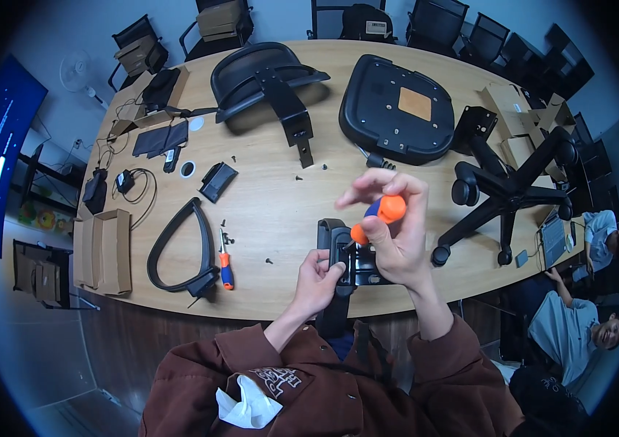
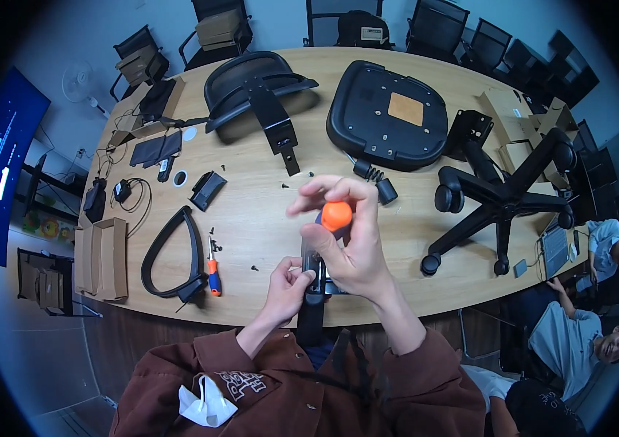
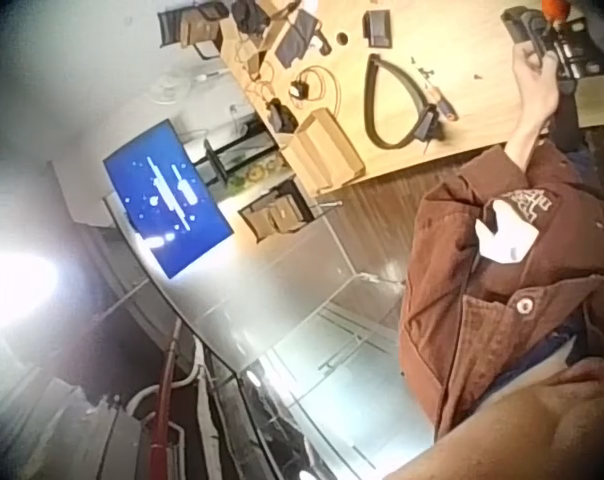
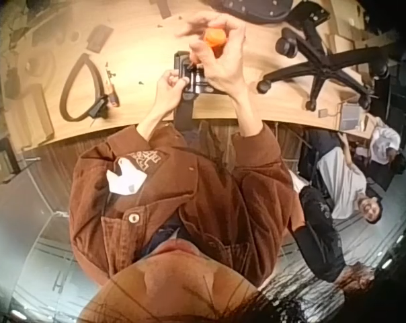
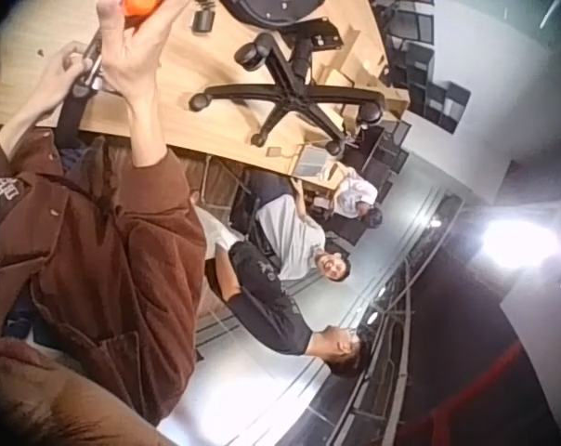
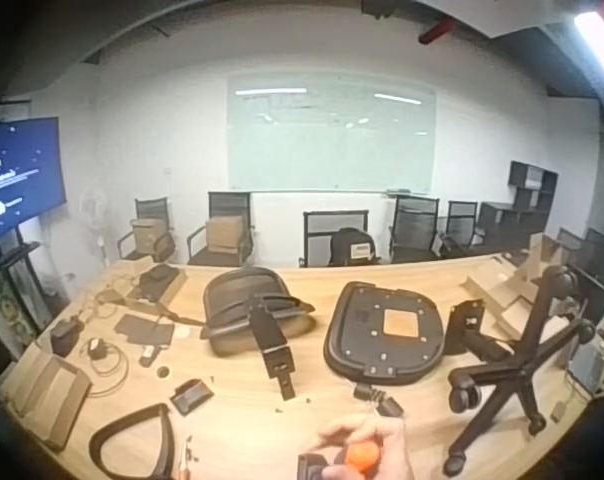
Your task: Use a screwdriver to attach metal plates and armrests to the bottom of an office chair seat.
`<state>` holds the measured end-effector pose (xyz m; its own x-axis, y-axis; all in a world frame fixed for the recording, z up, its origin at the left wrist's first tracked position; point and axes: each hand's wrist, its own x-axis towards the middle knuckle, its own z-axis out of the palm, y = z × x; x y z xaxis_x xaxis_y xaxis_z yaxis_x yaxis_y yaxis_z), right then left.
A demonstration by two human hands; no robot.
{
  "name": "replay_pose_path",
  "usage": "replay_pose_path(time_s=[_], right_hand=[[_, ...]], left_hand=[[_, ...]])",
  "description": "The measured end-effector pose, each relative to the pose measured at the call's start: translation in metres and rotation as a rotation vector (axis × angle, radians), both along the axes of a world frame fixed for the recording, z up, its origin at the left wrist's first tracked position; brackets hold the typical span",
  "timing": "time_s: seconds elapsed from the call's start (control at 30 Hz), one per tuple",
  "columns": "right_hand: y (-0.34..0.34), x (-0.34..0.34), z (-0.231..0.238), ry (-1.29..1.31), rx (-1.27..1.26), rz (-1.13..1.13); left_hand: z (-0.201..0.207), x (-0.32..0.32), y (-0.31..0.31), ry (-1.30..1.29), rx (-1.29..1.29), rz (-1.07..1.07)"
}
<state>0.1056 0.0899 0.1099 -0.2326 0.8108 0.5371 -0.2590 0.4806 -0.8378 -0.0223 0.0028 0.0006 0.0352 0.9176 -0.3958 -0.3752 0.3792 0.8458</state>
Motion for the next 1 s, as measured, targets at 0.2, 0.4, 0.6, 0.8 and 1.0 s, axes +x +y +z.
replay_pose_path(time_s=[0.2,0.4,0.6,0.8,1.0], right_hand=[[-0.010,0.021,0.005,-0.030,-0.030,0.155],[-0.011,0.029,0.023,-0.197,0.102,-0.025],[-0.011,0.023,0.007,0.147,-0.102,0.114],[-0.004,0.025,0.028,-0.124,-0.162,0.128],[0.003,0.032,0.014,-0.088,-0.243,0.135]], left_hand=[[-0.004,0.003,0.002,-0.031,0.020,-0.021],[-0.005,0.005,0.005,-0.005,-0.012,-0.024],[-0.011,0.011,0.008,-0.014,0.012,-0.035],[-0.002,0.011,0.012,-0.004,-0.038,-0.033],[0.007,0.011,0.016,-0.036,-0.037,-0.050]])
